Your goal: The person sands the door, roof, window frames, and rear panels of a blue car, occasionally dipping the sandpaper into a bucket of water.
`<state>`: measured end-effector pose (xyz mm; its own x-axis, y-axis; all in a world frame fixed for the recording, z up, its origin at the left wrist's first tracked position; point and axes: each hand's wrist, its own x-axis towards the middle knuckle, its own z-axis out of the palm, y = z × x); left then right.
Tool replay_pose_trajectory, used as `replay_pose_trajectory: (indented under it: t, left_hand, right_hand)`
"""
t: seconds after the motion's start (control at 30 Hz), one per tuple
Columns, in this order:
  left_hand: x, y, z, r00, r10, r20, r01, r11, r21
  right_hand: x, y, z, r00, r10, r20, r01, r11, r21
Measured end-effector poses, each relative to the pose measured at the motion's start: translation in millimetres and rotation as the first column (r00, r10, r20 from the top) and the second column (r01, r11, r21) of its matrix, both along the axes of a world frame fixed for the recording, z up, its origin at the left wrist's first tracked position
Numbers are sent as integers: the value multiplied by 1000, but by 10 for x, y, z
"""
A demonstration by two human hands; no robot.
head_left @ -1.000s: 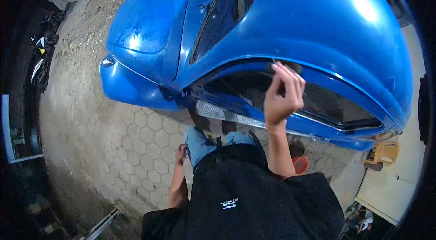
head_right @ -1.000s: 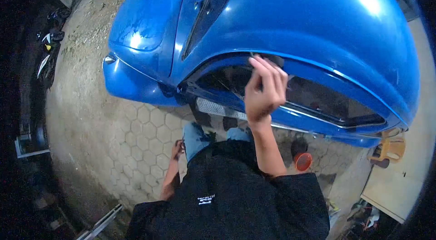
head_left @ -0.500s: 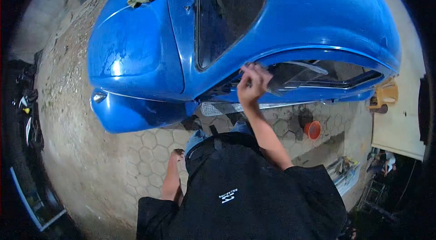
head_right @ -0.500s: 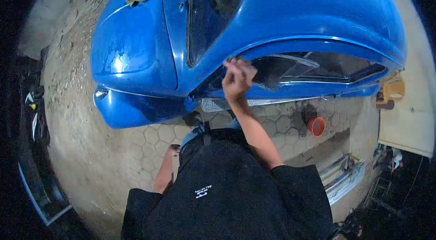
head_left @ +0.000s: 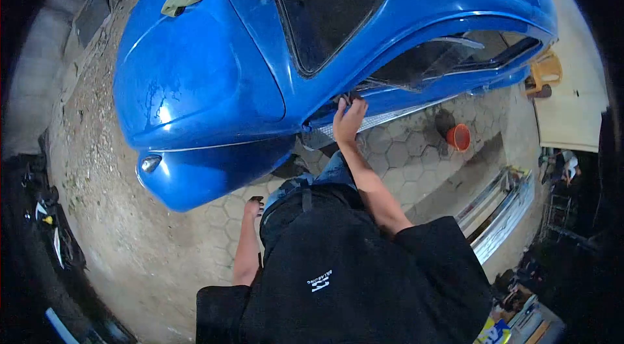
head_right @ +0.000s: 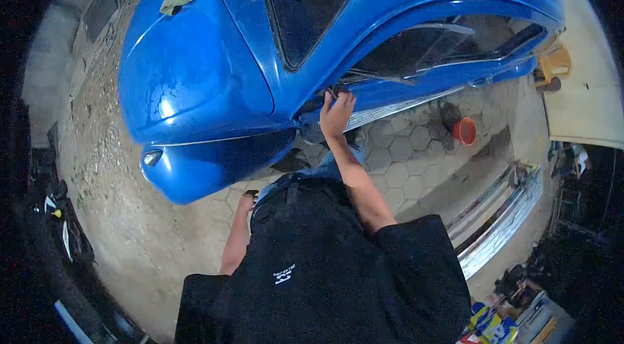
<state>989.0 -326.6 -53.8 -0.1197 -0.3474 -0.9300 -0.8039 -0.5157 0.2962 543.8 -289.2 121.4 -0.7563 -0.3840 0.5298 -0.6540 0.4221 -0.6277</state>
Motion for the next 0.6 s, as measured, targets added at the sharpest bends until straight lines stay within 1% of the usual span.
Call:
replay_pose_trajectory:
  t: [0.1,0.13,0.17,0.2,0.23,0.27,0.3,0.33,0.37,0.4,0.43,0.47,0.5,0.57,0.6]
  left_hand:
    - [67,-106,46,994,-109,-5,108,990,-90]
    - [162,-68,68,989,-148,-1,147,983,-110]
    - [459,-113,-322,745,-665,49,627,674,-392]
    - [440,-120,-272,779,-622,79,609,721,-331]
    - [406,-116,-170,806,-580,115,588,762,-270]
    - [349,-182,-77,828,-539,154,561,799,-217]
    - [721,-148,-897,866,-495,66,493,828,-268]
    - [733,-225,-906,843,-536,37,525,808,-267]
    - [705,-288,-826,818,-575,3,555,789,-265]
    - [634,-363,-666,793,-608,-32,579,770,-267]
    - [466,-386,-384,875,-484,-5,472,855,-213]
    - [212,-412,42,938,-345,29,345,923,-174]
    - [176,-438,42,963,-269,0,265,949,-168]
    - [-77,-485,145,983,-179,27,181,979,-97]
    - [-86,-525,1,982,-190,-7,189,978,-92]
  right_hand:
    - [-9,0,-71,996,-74,54,68,992,105]
    - [28,-40,14,992,-101,78,99,995,33]
    - [37,-162,199,987,-129,98,133,990,-40]
    - [56,-240,300,980,-159,118,172,978,-116]
    - [114,-236,270,980,-133,145,161,965,-206]
    - [121,-186,193,990,-132,56,139,980,-141]
    - [95,-100,49,992,-123,-35,120,990,-73]
    - [77,28,-125,987,-106,-121,108,994,7]
    - [6,166,-297,972,-182,-148,195,977,82]
    - [-64,240,-280,972,-208,-113,217,973,75]
    - [-131,282,-249,969,-234,-78,239,969,66]
    - [-183,340,-216,963,-268,-41,270,961,60]
    - [-179,289,-176,957,-286,-47,288,956,49]
    - [-137,214,-182,963,-255,-86,257,966,12]
    - [-91,189,-226,958,-277,-71,277,961,-15]
